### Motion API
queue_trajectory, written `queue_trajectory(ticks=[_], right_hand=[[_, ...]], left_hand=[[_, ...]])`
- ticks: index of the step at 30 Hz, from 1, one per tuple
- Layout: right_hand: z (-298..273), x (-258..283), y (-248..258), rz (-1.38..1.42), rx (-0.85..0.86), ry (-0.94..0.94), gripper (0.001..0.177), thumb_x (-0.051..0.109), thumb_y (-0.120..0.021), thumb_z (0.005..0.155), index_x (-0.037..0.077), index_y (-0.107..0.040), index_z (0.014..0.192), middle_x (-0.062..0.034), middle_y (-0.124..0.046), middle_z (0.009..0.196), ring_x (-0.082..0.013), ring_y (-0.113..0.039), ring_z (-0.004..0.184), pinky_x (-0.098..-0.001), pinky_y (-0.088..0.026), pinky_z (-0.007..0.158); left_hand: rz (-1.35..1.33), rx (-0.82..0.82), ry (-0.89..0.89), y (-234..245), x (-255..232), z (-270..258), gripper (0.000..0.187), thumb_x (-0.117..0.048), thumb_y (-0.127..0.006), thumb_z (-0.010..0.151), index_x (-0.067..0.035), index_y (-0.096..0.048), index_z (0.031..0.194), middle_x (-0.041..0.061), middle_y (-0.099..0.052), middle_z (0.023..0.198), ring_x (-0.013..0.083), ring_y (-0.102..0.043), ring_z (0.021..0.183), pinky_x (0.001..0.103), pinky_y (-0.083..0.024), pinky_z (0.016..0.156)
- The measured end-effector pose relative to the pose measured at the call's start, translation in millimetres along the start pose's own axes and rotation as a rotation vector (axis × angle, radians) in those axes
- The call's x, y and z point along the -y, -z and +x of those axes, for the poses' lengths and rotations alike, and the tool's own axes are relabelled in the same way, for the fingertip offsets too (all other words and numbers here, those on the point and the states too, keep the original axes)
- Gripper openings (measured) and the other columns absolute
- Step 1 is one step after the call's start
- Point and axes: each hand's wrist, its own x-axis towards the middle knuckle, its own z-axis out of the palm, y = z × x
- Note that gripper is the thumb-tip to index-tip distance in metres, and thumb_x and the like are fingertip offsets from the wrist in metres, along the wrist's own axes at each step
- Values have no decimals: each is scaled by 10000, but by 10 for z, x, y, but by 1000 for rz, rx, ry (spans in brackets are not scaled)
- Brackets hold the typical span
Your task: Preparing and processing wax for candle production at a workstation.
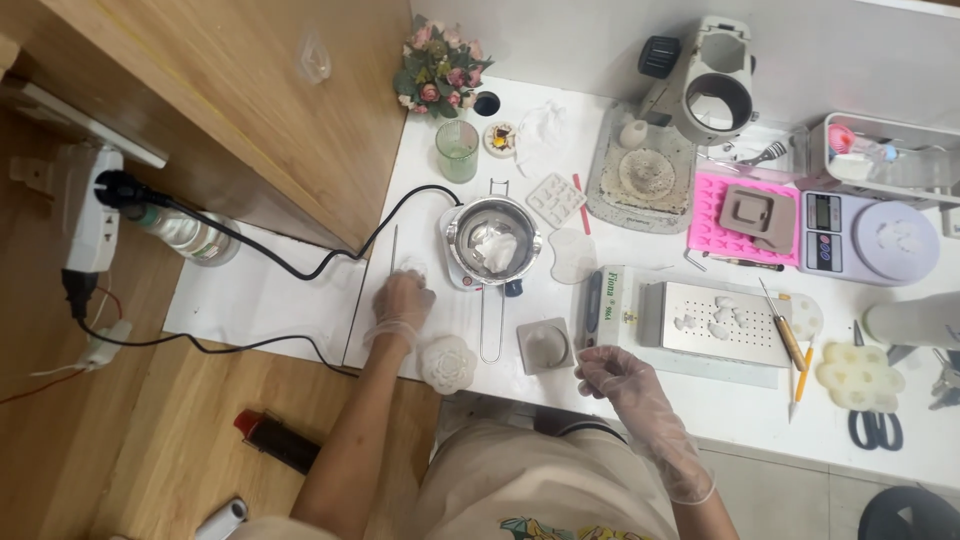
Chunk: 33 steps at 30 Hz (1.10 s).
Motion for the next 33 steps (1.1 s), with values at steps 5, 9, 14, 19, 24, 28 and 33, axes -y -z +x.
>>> queue_trajectory(ticks=[5, 9, 14, 19, 24, 28, 33], right_hand=[[-35, 421, -218, -111, 80, 125, 281, 163, -677, 932, 4, -714, 1159, -117, -761, 956, -179, -692, 840, -291, -554, 780], [-129, 873, -657, -199, 202, 389, 302, 167, -698, 927, 64, -712, 1211, -81, -755, 1077, -155, -670, 911, -283, -555, 802], [-118, 1071, -767, -285, 38, 648, 355, 140, -769, 869, 87, -674, 1207, -126, -732, 1095, -208, -631, 832, -328, -535, 695], [65, 985, -585, -363, 36, 857, 424, 128, -812, 856, 24, -666, 1241, -147, -703, 1203, -164, -678, 977, -276, -585, 827], [528, 591, -314, -81, 173, 483, 398, 138, -747, 895, 3, -660, 1260, -145, -717, 1132, -169, -664, 968, -287, -563, 811], [751, 506, -150, -48, 26, 102, 284, 123, -657, 961, 26, -689, 1225, -180, -709, 1015, -252, -591, 785, -367, -492, 637], [1357, 118, -271, -253, -117, 157, 340, 81, -699, 850, -1, -640, 1174, -145, -716, 1021, -238, -676, 857, -349, -546, 743]], left_hand=[[-614, -99, 119, 570, -98, -577, 141, -92, -757, 777, 21, -717, 852, 135, -712, 909, 237, -704, 827, 389, -565, 762], [-1289, 77, 227, 619, -331, -944, 141, -71, -740, 848, -25, -702, 976, 45, -649, 906, 155, -605, 828, 301, -523, 771], [-1433, -128, 104, 546, -1078, -1243, 98, -17, -718, 888, -17, -679, 977, 28, -668, 927, 118, -642, 844, 242, -551, 744], [-1501, -226, 40, 435, -1479, -1324, 201, -14, -676, 935, -36, -634, 1130, 43, -691, 973, 98, -636, 855, 216, -515, 717], [-1455, 18, 136, 425, -1507, -1363, 213, -44, -660, 931, -83, -651, 1140, 28, -717, 1024, 77, -679, 855, 229, -562, 705], [-1160, -202, 299, 384, -1007, -1229, 185, -67, -676, 923, -63, -674, 1108, 80, -750, 963, 141, -706, 764, 284, -558, 684], [-1368, 18, 539, -128, -259, -736, 351, -131, -516, 999, 18, -555, 1314, 177, -687, 1226, 243, -667, 1075, 373, -508, 984]])
